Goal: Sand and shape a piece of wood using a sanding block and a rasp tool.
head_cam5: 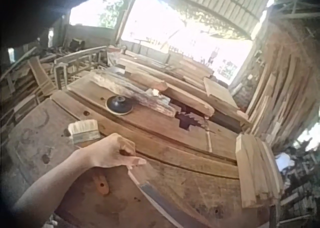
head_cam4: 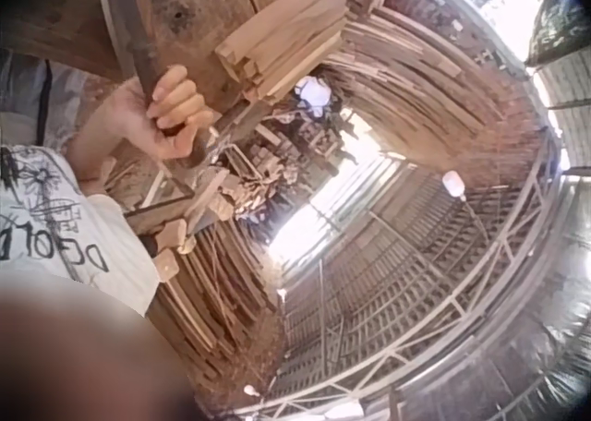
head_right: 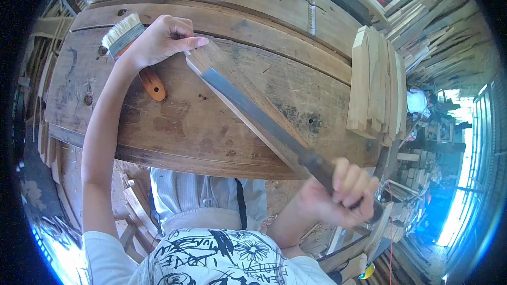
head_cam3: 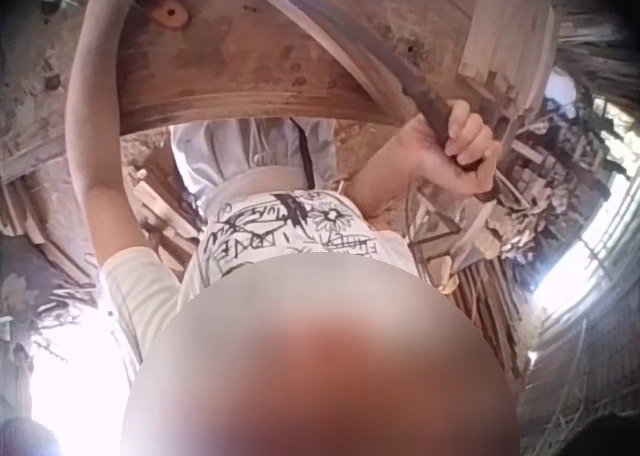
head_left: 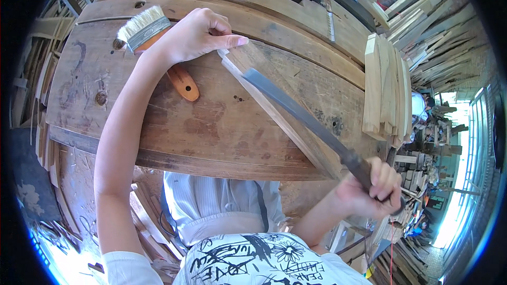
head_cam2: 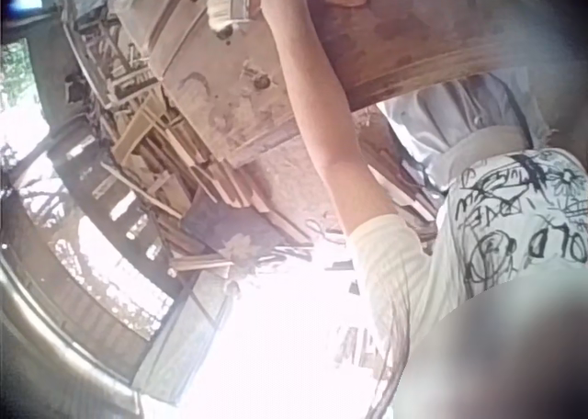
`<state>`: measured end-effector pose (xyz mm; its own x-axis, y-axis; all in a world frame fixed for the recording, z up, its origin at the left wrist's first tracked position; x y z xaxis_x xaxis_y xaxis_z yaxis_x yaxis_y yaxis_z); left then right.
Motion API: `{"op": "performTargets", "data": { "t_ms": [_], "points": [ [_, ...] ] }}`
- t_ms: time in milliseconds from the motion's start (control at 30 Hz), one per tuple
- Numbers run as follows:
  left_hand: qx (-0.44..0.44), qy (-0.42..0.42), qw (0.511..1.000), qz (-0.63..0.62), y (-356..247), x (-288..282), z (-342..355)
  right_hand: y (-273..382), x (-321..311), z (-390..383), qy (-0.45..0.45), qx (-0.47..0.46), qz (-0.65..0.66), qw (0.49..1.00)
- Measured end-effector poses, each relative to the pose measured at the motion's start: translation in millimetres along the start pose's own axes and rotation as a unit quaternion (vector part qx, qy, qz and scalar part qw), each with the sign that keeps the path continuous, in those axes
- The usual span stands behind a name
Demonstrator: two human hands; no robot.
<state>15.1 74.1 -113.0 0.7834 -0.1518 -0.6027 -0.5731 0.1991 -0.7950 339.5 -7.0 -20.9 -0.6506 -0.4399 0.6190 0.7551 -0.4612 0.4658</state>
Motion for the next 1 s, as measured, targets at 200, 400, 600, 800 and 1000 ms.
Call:
{"op": "performTargets", "data": {
  "t_ms": [200, 400, 600, 800, 1000],
  "points": [
    [0.024, -0.015, 0.999, -0.016, 4, -1, -3, -14, -3, -1, -0.006, 0.008, 0.006, 1.000],
    [-0.017, 0.016, 1.000, 0.018, 3, -2, -2, 40, -35, 6, -0.018, -0.003, 0.014, 1.000],
    [-0.014, 0.006, 1.000, 0.013, 7, -2, 0, 96, -79, -2, -0.052, -0.011, 0.046, 0.997],
    [-0.018, 0.002, 1.000, -0.020, 7, 1, 1, 157, -137, -24, -0.116, -0.009, 0.090, 0.989],
    [0.038, -0.039, 0.998, 0.032, -27, -15, -2, 217, -151, -49, -0.125, -0.101, 0.066, 0.985]
  ]
}}
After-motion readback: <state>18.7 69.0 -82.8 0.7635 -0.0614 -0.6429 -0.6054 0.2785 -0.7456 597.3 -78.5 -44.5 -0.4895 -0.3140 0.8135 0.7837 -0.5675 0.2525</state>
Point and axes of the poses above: each hand's wrist, its own z-axis towards the middle knuckle, its own x-axis out of the palm, y = z × x, the point moved 10 cm from there along z, towards the middle knuckle, and after that the axes turned 10 degrees about y, right-handed, at the moved point
